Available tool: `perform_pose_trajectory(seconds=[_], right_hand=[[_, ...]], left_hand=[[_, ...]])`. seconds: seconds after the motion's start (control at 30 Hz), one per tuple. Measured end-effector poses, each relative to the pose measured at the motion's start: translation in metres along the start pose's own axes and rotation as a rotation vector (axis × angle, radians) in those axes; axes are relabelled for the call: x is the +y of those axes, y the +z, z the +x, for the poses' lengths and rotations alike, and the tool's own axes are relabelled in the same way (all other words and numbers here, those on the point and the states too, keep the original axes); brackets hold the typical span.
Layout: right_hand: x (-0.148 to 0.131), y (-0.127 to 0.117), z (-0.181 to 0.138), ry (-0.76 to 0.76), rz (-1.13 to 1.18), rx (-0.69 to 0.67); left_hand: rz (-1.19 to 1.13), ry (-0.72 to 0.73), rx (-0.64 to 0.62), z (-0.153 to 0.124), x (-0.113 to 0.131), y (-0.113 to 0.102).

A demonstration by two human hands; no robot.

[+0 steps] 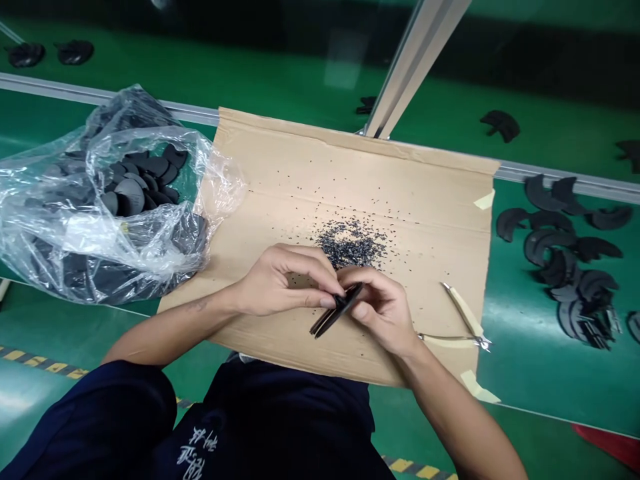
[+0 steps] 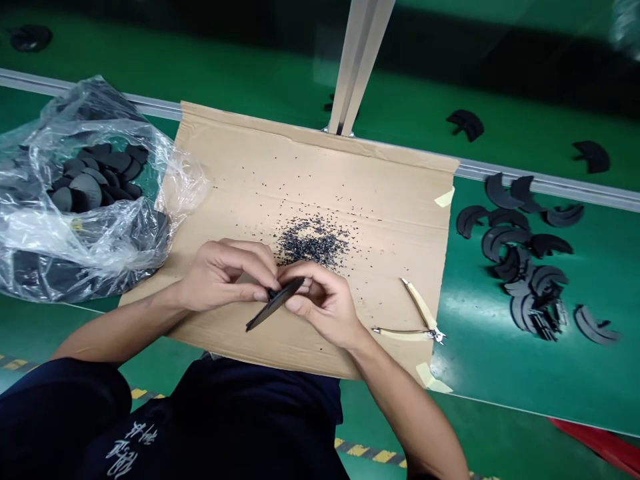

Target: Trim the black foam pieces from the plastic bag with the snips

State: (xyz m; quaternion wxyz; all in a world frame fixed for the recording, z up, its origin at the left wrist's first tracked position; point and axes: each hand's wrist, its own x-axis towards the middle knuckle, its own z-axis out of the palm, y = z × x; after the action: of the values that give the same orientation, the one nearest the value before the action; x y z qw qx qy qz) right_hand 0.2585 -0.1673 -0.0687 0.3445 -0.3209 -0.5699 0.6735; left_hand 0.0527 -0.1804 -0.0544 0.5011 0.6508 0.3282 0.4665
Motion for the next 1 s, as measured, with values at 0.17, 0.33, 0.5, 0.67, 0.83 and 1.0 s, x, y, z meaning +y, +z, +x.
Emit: perform_pose_trajectory(seconds=[0.17,0.33,0.5,0.67,0.83,1.0], right_hand=[[0.005,-0.003,-0.001,-0.09,-0.049,0.013],[0.003,0.004,0.002,-0.167,-0.222,0.255],[0.0,0.004,0.013,-0.125,-0.436,0.393],[-0.01,-0.026,-0.035,-0.141,-1.117,0.363],[-0.011,-0.054,-0.102,0.233,-1.619,0.517],[-0.01,-0.055,-0.108,0.265,-1.576,0.412]], left_hand=[[-0.017,-0.011,-0.068,-0.002,0.0,0.005],[-0.08,-0.151,0.06,0.001,-0.015,0.008],[-0.353,-0.337,0.096,0.004,-0.03,0.013],[-0.437,-0.419,0.322,0.007,-0.035,0.012],[-0.563,-0.484,0.458,0.013,-0.036,0.004],[-0.669,-0.522,0.502,0.015,-0.034,-0.001]])
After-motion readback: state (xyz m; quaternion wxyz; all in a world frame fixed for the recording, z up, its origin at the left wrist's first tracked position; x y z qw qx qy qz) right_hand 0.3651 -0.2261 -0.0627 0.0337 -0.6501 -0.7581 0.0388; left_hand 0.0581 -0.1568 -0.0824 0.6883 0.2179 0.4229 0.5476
